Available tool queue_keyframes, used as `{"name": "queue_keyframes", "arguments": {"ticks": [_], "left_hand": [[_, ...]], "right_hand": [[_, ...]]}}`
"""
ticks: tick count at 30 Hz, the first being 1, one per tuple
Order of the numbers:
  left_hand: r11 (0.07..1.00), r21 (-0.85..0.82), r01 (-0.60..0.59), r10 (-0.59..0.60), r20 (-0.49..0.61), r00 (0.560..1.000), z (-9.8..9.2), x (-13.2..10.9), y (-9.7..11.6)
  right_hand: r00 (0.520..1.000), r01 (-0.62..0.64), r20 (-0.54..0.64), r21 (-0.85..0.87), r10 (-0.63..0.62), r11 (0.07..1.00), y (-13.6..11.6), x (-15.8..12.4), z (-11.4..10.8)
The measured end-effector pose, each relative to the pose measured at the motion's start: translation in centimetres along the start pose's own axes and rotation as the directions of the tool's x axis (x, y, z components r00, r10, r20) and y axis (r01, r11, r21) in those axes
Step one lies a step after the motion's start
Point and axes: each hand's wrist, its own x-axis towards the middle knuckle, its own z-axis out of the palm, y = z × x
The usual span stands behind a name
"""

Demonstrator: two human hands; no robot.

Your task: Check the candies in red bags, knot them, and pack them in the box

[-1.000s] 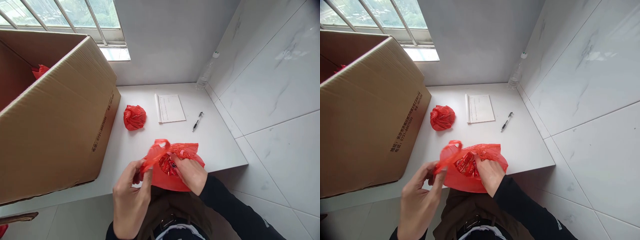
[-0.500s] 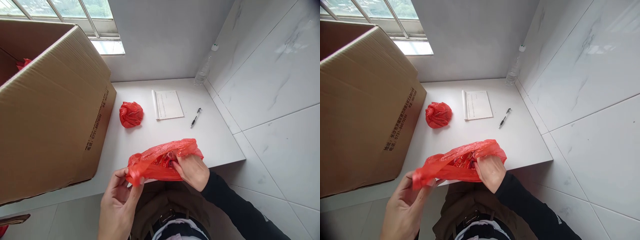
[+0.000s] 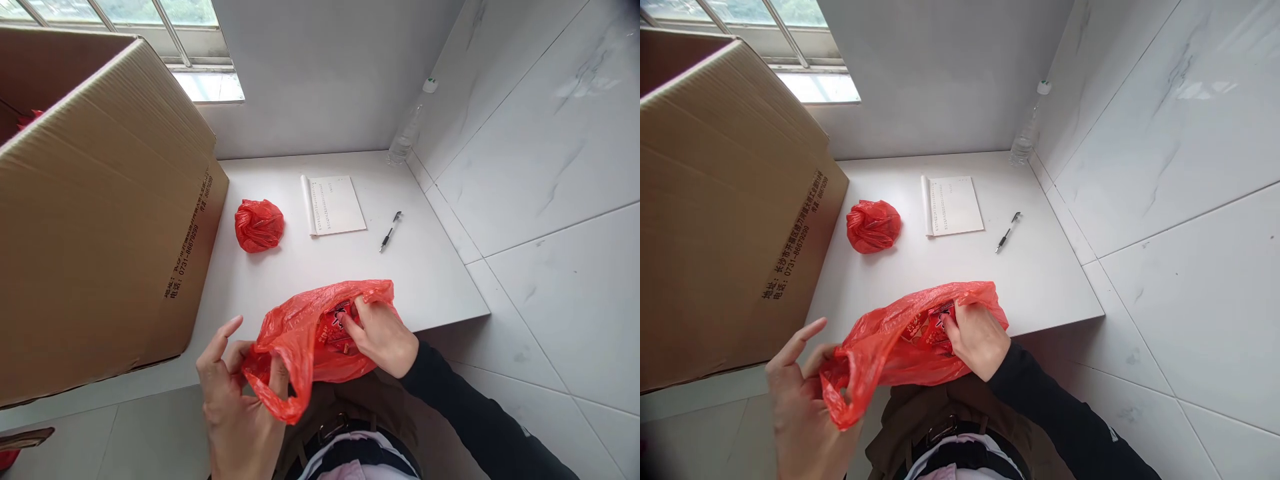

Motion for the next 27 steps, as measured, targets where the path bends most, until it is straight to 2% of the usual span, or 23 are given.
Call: {"name": "queue_keyframes", "arguments": {"ticks": [2,4,6,7,10,13,15,17,19,20,22,25,27], "left_hand": [[0.963,0.151,-0.222,0.229,-0.029,0.973,0.0,-0.2,0.4],[0.897,0.270,-0.350,0.377,-0.051,0.925,0.0,-0.3,1.0],[0.879,0.263,-0.398,0.426,-0.057,0.903,0.0,-0.3,1.6],[0.899,0.203,-0.387,0.404,-0.048,0.913,-0.1,-0.4,2.0],[0.976,-0.049,-0.212,0.213,0.027,0.977,-0.3,-0.6,2.7],[0.982,-0.179,-0.064,0.076,0.059,0.995,-0.4,-0.5,2.7],[0.944,-0.324,0.070,-0.040,0.098,0.994,-0.5,-0.1,2.4],[0.824,-0.479,0.302,-0.215,0.228,0.950,-0.6,0.5,2.0],[0.679,-0.530,0.508,-0.333,0.395,0.856,-0.7,1.0,1.9],[0.643,-0.521,0.561,-0.346,0.457,0.820,-0.7,1.1,1.9],[0.673,-0.472,0.570,-0.292,0.537,0.791,-0.7,1.1,2.2],[0.849,-0.330,0.413,-0.206,0.514,0.833,-0.4,0.8,2.7],[0.918,-0.226,0.326,-0.190,0.472,0.861,-0.2,0.8,2.5]], "right_hand": [[1.000,-0.008,-0.009,0.075,0.009,0.997,0.1,-0.1,-0.4],[1.000,-0.021,0.018,0.109,0.020,0.994,0.0,-0.4,-0.7],[0.998,-0.044,0.054,0.088,0.039,0.995,0.0,-0.8,-1.1],[0.997,-0.052,0.067,0.068,0.047,0.996,0.0,-1.1,-1.2],[0.997,-0.038,0.069,0.030,0.036,0.999,0.1,-1.8,-1.4],[0.997,-0.001,0.080,0.022,-0.001,1.000,0.5,-2.1,-1.2],[0.996,0.022,0.088,0.008,-0.023,1.000,0.8,-2.1,-1.0],[0.995,0.040,0.095,-0.014,-0.039,0.999,0.9,-2.1,-0.9],[0.994,0.050,0.101,-0.037,-0.046,0.998,1.0,-2.0,-0.8],[0.994,0.052,0.101,-0.046,-0.048,0.998,1.0,-2.0,-0.9],[0.993,0.055,0.105,-0.056,-0.049,0.997,1.1,-2.0,-0.9],[0.991,0.053,0.123,-0.057,-0.046,0.997,1.3,-1.9,-1.0],[0.990,0.051,0.138,-0.071,-0.041,0.996,1.3,-1.9,-1.1]]}}
